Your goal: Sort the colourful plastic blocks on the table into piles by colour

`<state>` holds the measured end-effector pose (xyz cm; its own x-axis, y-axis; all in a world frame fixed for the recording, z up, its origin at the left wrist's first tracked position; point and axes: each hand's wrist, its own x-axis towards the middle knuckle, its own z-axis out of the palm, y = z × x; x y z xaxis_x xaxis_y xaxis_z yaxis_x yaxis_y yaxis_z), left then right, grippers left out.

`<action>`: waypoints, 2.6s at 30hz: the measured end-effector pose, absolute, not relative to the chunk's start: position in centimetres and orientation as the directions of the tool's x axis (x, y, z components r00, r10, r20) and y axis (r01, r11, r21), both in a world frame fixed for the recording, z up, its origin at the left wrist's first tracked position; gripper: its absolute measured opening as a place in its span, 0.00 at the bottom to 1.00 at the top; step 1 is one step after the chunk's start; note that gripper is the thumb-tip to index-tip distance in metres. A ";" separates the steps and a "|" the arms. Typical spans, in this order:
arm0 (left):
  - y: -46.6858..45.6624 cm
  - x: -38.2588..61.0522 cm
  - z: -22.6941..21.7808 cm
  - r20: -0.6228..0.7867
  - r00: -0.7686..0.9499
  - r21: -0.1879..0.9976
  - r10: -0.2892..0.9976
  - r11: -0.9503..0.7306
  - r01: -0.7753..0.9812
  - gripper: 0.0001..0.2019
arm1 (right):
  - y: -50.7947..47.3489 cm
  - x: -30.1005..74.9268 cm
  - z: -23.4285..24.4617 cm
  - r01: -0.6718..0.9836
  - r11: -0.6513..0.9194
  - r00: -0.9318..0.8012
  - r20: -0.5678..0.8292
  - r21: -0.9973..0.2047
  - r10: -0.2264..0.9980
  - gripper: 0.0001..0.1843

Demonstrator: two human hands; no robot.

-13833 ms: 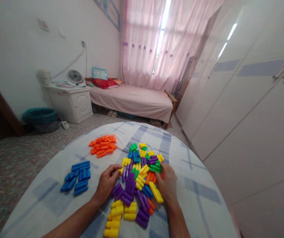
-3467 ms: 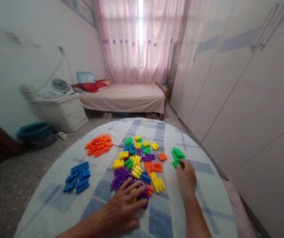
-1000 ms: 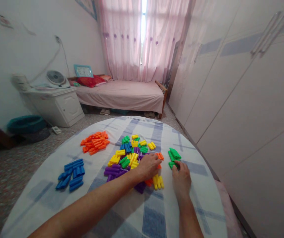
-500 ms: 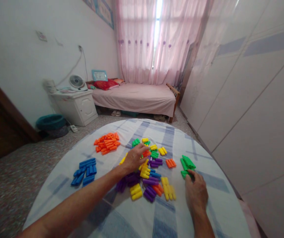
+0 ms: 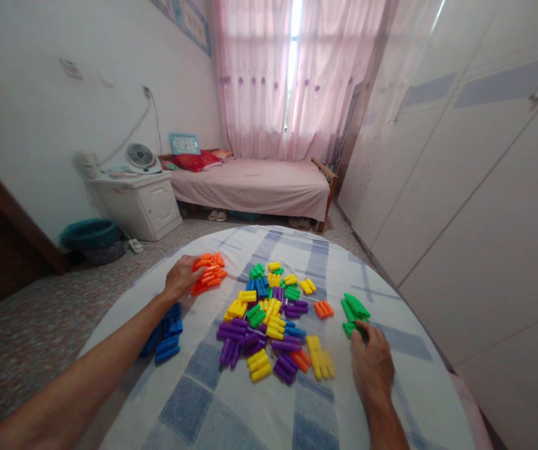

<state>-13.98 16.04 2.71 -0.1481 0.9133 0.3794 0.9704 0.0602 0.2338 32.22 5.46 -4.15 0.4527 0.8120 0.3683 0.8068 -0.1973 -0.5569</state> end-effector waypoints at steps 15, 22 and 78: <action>13.8 10.1 2.4 0.395 0.673 0.233 0.626 -0.777 0.585 0.12 | 5.1 31.6 -3.5 0.795 -0.176 0.446 0.361 -0.581 0.819 0.23; 13.4 15.6 0.1 0.259 0.724 0.110 0.640 -0.764 0.636 0.12 | 5.1 31.9 -3.4 0.777 -0.204 0.460 0.315 -0.595 0.830 0.22; 7.0 -3.3 0.7 0.357 -0.158 0.819 0.921 -0.228 0.526 0.19 | 5.2 31.4 -3.6 0.748 -0.179 0.503 0.369 -0.640 0.782 0.24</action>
